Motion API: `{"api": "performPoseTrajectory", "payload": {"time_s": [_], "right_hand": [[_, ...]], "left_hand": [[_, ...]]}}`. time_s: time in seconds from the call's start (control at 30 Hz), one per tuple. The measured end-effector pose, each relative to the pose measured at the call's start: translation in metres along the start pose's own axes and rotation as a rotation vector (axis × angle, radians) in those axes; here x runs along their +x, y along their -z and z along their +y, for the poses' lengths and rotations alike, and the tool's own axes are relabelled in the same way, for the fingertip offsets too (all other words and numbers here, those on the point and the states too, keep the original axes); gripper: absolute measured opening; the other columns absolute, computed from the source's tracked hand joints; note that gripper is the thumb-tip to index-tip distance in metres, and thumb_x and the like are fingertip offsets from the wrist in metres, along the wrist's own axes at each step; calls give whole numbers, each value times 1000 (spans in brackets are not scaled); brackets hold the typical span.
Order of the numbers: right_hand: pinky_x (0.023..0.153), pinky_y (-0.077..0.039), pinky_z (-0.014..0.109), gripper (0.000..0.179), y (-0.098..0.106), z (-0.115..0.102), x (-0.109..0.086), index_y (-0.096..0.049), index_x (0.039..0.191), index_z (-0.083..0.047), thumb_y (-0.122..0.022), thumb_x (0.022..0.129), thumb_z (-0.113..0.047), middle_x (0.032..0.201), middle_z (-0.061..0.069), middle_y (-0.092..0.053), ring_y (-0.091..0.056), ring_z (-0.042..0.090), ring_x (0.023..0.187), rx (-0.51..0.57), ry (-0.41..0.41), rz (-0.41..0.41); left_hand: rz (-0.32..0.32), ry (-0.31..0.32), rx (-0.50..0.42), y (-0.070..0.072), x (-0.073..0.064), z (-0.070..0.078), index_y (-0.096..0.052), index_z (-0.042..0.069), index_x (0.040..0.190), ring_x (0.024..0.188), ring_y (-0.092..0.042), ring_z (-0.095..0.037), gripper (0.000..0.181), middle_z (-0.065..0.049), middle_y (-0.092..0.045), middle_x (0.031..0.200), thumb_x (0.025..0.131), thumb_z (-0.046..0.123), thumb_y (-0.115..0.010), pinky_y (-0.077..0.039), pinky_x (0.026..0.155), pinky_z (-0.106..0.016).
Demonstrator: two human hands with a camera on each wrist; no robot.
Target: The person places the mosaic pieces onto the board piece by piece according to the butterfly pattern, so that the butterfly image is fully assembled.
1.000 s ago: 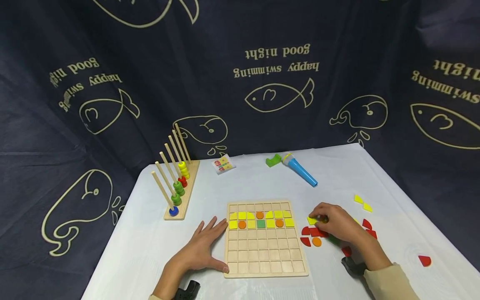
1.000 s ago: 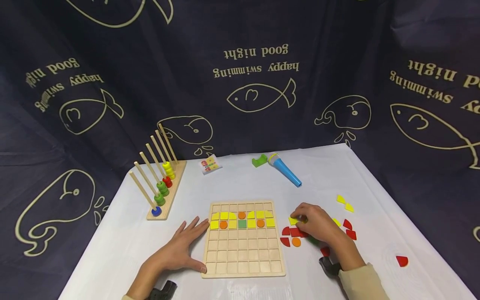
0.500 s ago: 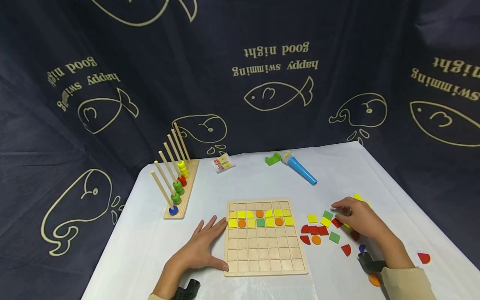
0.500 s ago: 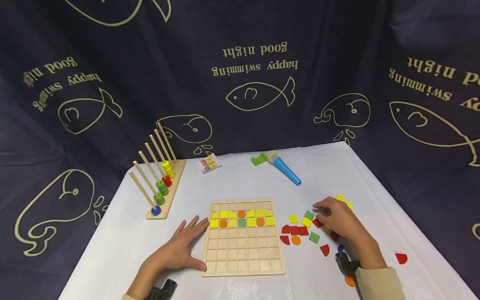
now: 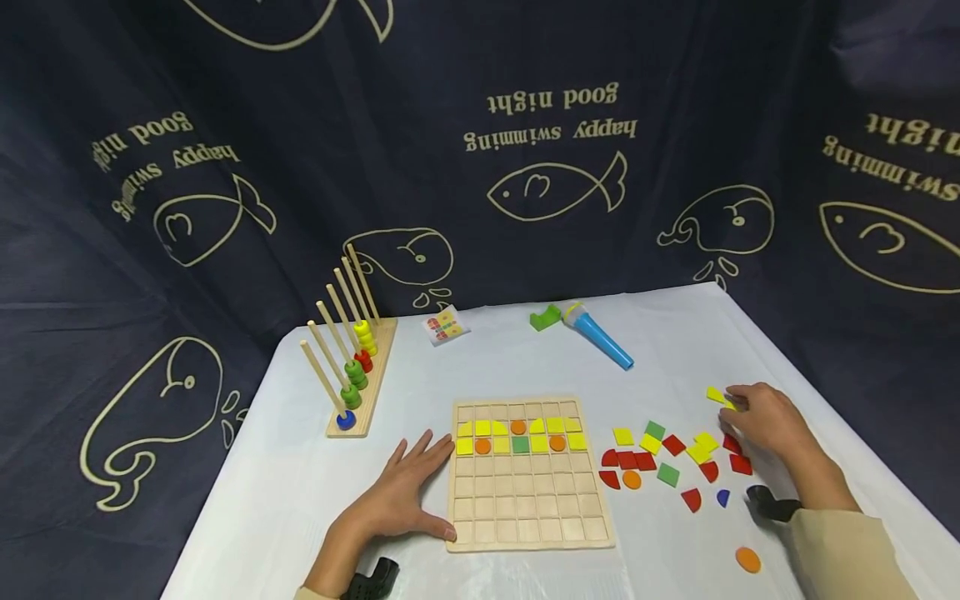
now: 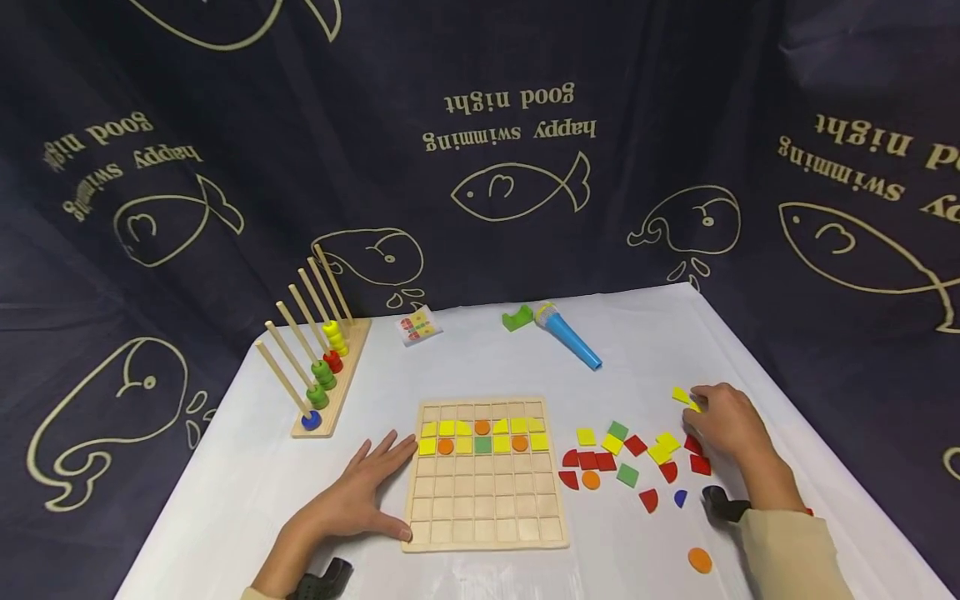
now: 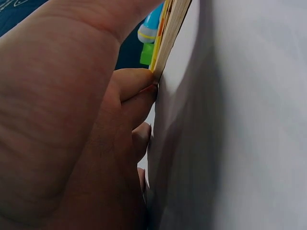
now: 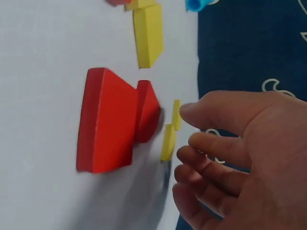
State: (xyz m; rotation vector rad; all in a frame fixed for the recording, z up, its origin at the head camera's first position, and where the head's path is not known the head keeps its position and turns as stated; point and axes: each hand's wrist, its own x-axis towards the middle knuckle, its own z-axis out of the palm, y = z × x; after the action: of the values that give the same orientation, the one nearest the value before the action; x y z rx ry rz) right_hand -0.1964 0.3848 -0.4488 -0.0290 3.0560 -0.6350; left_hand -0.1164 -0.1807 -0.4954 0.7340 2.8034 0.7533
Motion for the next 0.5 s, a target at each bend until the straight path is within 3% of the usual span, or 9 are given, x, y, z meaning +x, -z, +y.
{"api": "performPoseTrajectory", "payload": {"time_s": [0.2,0.5], "right_hand": [[84,-44,63,50,-8,-1,14,-58,121,13,-68,84,-20,109,30,-57,-49,43,95,-13,-11,-21],[87,-45,60,22,-15,-20,9,-73,103,-6,-72,85,-18,110,22,-58,-51,36,96,48,124,-41]], "left_hand": [[7,-2,-6,0,-1,0,-28,20,153,145,-8,-24,127,4,-23,157,50,76,-76,0,114,-51],[2,0,-5,-1,1,1,-27,19,153,145,-7,-23,127,5,-22,157,51,77,-75,2,115,-50]]}}
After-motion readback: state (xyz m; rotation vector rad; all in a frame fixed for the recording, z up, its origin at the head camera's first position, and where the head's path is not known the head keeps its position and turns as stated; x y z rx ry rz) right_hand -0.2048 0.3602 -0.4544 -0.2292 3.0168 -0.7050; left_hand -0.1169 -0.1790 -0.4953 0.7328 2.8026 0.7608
